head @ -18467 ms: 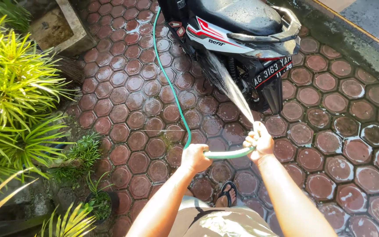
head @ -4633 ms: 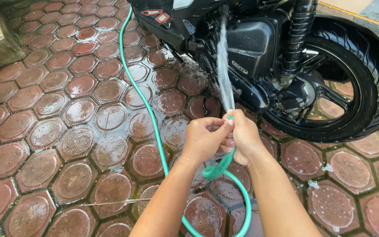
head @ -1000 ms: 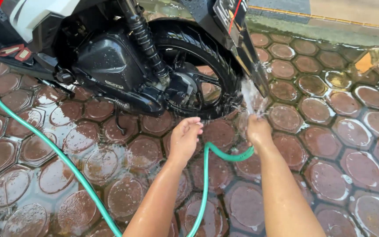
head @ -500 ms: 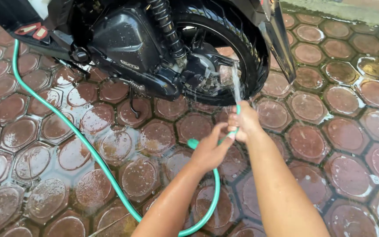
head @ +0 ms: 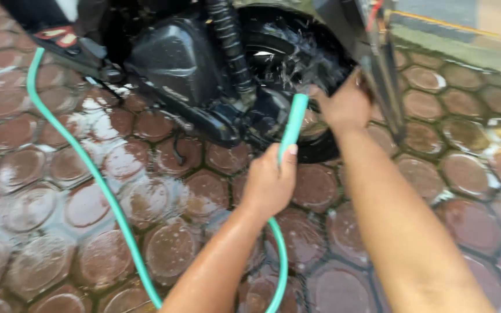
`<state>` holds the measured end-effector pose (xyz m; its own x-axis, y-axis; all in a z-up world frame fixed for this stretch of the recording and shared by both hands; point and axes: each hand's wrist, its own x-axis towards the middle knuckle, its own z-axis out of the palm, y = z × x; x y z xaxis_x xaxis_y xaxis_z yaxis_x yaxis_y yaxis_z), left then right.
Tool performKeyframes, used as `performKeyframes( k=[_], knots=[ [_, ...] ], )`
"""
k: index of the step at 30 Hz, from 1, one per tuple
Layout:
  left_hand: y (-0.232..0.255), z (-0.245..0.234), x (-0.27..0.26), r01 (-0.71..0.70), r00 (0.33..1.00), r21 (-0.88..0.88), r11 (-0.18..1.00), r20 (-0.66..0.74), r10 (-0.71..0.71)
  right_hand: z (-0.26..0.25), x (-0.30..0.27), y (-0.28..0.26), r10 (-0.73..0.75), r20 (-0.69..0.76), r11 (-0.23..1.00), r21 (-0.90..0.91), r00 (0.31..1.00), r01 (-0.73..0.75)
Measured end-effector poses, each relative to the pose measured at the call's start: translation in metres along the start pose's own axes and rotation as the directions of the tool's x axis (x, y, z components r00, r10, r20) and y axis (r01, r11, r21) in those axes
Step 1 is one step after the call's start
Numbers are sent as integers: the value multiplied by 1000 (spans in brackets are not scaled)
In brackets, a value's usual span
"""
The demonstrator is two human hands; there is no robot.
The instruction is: Washing a motorcycle with a garden hose and wiping it down with a cleaning cloth.
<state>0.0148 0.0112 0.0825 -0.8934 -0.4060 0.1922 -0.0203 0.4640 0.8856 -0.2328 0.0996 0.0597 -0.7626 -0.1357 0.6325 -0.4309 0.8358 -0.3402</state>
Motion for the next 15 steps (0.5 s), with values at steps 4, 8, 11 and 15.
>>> performKeyframes(
  k=[4,8,11,15],
  knots=[
    [-14,17,1,-47,989,-20,999,-145,43,4,-6,8,98,50,994,-46,994,-96],
    [-44,27,1,27,980,-46,999,-195,-36,6,-27,24,19,-54,999,-30,998,-20],
    [-53,19,-6,1,980,-22,1000,-199,-5,18,-62,45,79,-108,986,153,991,-62],
    [-38,12,-18,17,991,-76,997,-131,-27,82,-136,95,502,263,825,141,824,-547]
  ],
)
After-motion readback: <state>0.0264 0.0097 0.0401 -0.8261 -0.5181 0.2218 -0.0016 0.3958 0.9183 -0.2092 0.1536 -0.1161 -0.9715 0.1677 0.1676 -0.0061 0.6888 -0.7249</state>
